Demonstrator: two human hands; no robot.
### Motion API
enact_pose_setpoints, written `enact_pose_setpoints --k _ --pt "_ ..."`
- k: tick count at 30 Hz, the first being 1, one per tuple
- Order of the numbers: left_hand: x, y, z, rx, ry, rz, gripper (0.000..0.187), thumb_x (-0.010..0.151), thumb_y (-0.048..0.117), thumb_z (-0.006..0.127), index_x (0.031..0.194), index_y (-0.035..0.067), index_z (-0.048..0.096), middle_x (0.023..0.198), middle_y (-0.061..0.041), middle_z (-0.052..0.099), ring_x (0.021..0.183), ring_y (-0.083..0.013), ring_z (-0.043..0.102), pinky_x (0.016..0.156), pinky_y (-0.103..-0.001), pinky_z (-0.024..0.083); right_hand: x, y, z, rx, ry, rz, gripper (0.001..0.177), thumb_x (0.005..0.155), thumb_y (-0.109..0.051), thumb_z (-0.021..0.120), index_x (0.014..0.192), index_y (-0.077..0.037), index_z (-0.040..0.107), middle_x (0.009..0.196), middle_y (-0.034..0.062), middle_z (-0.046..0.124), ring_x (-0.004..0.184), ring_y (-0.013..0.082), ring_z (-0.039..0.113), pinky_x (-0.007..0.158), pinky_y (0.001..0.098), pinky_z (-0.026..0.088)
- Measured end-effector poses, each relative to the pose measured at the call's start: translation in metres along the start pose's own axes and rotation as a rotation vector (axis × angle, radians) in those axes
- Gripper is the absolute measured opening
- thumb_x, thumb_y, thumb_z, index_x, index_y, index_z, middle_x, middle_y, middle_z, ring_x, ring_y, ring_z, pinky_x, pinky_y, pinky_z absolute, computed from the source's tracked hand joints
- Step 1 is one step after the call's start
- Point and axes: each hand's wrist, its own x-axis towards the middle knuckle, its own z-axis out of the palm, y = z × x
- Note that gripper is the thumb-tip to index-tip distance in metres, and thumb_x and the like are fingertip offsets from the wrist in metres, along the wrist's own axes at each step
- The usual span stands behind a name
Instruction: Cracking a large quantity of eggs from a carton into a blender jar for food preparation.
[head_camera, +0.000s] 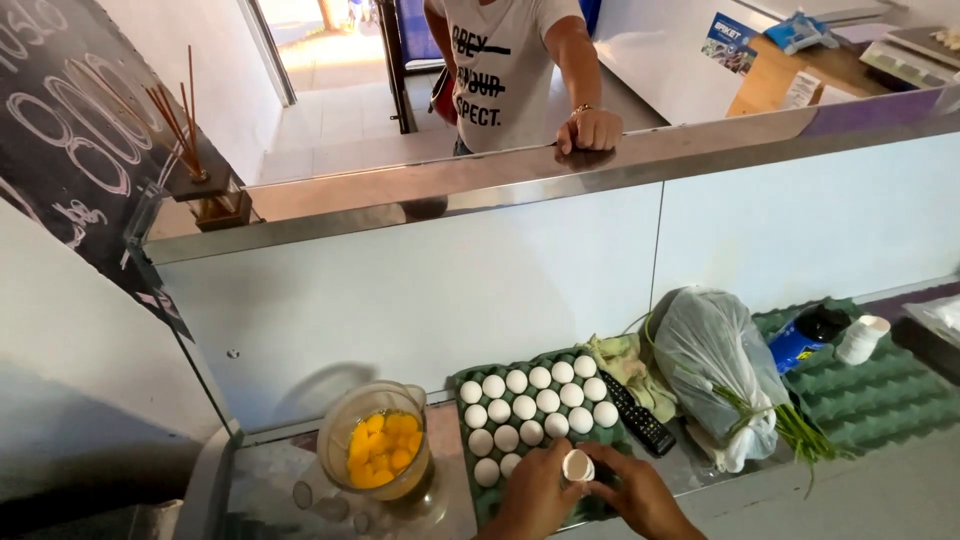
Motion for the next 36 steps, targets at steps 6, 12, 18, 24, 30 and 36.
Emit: enact_pose_setpoints --k 6,12,18,24,30,36 --pt "0.002 0.018 -0.012 0.053 -0.041 -0.069 0.037 0.089 0.025 0.085 0.110 0.012 0.058 0.104 -0.013 0.069 0.098 -0.0393 0.066 0.074 -0.054 0.048 -0.003 -0.018 -0.002 0.053 -0.032 0.087 0.060 0.082 -0.024 0.095 0.138 -0.027 0.074 0.141 -0.0083 0.081 0.128 0.0089 0.076 0.108 0.0305 0.056" --pt "0.008 0.005 0.003 0.089 -0.032 -0.035 0.044 0.084 0.027 0.091 0.108 0.011 0.058 0.104 -0.013 0.071 0.098 -0.0400 0.068 0.076 -0.054 0.050 -0.005 -0.034 -0.012 0.073 -0.116 0.115 0.055 0.085 -0.027 0.092 0.136 -0.031 0.072 0.134 -0.0088 0.085 0.123 0.0081 0.079 0.102 0.0292 0.057" --pt "0.008 0.000 -0.004 0.006 -0.140 -0.031 0.045 0.087 0.029 0.085 0.112 0.012 0.052 0.108 -0.012 0.063 0.100 -0.0343 0.062 0.078 -0.046 0.045 0.010 0.017 -0.022 -0.052 -0.187 0.020 0.073 0.084 -0.027 0.092 0.149 -0.030 0.061 0.144 -0.0069 0.074 0.123 0.0116 0.073 0.102 0.0300 0.054" --pt "-0.063 -0.048 0.010 0.007 0.114 0.081 0.069 0.084 0.021 0.086 0.140 -0.003 0.054 0.136 -0.027 0.062 0.121 -0.0476 0.064 0.098 -0.054 0.052 -0.017 -0.059 -0.049 -0.256 -0.010 0.076 0.063 0.079 -0.025 0.094 0.138 -0.025 0.072 0.137 0.0011 0.076 0.128 0.0241 0.071 0.108 0.0418 0.054" --pt "-0.079 -0.105 -0.023 0.252 0.346 -0.067 0.031 0.089 0.023 0.080 0.110 0.014 0.060 0.113 -0.009 0.060 0.105 -0.0349 0.066 0.086 -0.044 0.056 -0.017 -0.143 0.008 -0.214 0.189 -0.125 0.041 0.081 -0.031 0.092 0.120 -0.025 0.081 0.100 0.0038 0.083 0.092 0.0284 0.080 0.081 0.0422 0.064" --pt "-0.068 -0.084 -0.026 0.349 0.229 -0.148 0.059 0.089 0.018 0.076 0.143 0.007 0.057 0.133 -0.018 0.058 0.118 -0.0394 0.063 0.093 -0.047 0.057 0.033 -0.119 0.091 -0.556 -0.257 -0.060 0.059 0.086 -0.014 0.081 0.142 -0.012 0.061 0.144 0.0151 0.057 0.116 0.0447 0.071 0.090 0.0558 0.065"
